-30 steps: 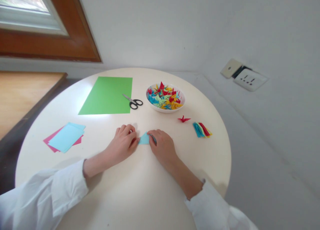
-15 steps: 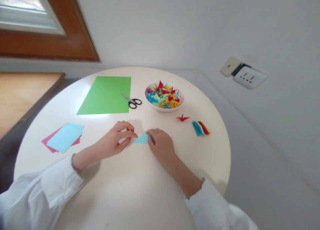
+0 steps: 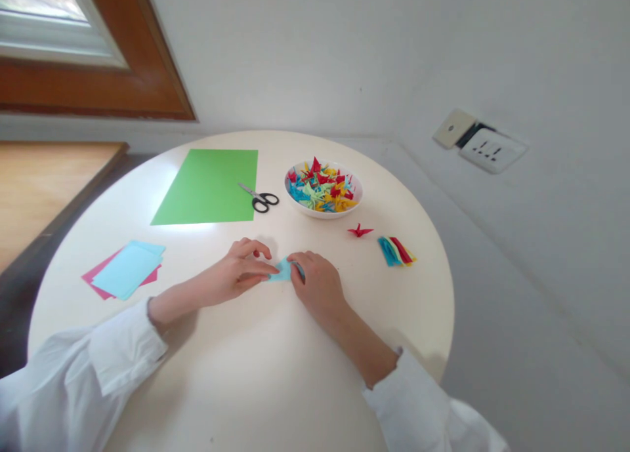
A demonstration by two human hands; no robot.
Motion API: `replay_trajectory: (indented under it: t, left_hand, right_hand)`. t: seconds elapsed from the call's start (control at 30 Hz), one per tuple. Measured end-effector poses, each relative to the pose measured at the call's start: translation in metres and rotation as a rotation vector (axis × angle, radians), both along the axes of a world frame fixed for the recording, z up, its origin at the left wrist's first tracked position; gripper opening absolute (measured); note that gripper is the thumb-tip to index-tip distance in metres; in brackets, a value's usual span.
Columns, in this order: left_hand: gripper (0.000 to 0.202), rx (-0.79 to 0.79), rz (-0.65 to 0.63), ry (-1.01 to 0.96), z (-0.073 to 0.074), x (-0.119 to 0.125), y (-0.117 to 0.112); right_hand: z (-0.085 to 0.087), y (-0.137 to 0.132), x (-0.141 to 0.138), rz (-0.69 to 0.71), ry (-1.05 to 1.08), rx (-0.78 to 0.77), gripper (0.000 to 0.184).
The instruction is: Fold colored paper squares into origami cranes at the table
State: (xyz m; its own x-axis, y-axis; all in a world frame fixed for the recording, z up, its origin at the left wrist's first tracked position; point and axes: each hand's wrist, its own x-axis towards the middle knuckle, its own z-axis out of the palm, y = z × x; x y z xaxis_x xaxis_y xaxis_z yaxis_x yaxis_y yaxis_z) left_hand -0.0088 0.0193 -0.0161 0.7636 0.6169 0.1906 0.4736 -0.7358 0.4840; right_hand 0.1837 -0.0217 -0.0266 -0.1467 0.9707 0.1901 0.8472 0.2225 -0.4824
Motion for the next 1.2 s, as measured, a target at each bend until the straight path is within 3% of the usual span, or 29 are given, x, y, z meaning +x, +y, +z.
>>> replay_trajectory:
  t: [0.63,1.2]
  left_hand:
    - [0.023,0.018,-0.048,-0.008,-0.0063,-0.0013,0.0052]
    - [0.037,0.167,-0.188,0.067,-0.0020,-0.0004,0.0027]
  right_hand:
    - [-0.0029,0.0005,0.0011,0.010,-0.002,0.026,0.018]
    - [-0.0040,0.0011,0.0011,0.005,0.000,0.043,0.018]
